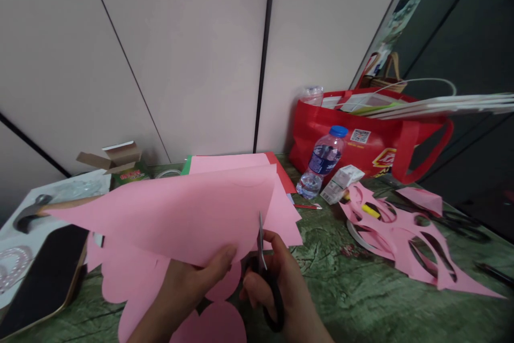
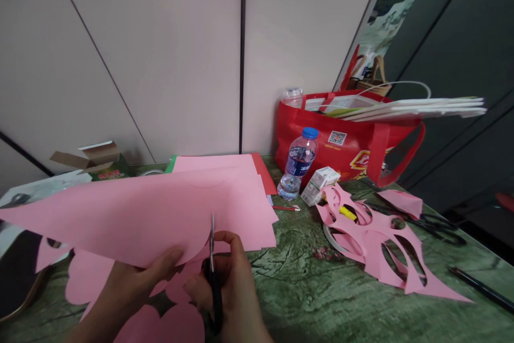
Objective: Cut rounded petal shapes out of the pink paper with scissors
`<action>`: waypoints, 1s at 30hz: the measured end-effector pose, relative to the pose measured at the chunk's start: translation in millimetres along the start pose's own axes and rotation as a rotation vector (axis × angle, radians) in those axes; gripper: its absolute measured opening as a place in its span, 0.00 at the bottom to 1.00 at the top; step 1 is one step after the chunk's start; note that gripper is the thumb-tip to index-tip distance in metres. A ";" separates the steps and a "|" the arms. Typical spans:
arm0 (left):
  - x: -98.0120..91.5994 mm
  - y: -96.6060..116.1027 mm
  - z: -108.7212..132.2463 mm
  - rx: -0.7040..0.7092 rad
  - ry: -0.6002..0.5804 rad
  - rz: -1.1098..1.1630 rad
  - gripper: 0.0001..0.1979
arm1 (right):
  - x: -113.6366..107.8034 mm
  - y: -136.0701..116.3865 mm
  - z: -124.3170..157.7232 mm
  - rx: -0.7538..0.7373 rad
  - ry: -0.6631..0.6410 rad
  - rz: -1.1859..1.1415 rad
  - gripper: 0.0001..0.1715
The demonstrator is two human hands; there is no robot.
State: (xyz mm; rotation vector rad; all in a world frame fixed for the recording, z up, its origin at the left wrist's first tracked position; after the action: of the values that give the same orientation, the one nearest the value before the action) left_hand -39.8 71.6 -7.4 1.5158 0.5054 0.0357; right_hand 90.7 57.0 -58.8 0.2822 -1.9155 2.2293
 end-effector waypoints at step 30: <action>1.6 2.6 -0.8 0.000 0.028 0.115 0.09 | 1.4 5.6 -0.4 -0.025 -0.064 -0.105 0.32</action>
State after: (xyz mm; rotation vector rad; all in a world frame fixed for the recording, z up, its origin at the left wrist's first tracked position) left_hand -37.9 73.1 -5.4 1.5452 0.4399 0.1469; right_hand 87.8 56.6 -63.8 0.4450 -1.9123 2.1522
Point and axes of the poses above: each hand's wrist, its own z-axis away from the middle knuckle, its own x-axis out of the palm, y = z × x, the point moved 6 cm from there along -z, towards the middle knuckle, and after that the axes turned 9 degrees about y, right-handed, at the moved point
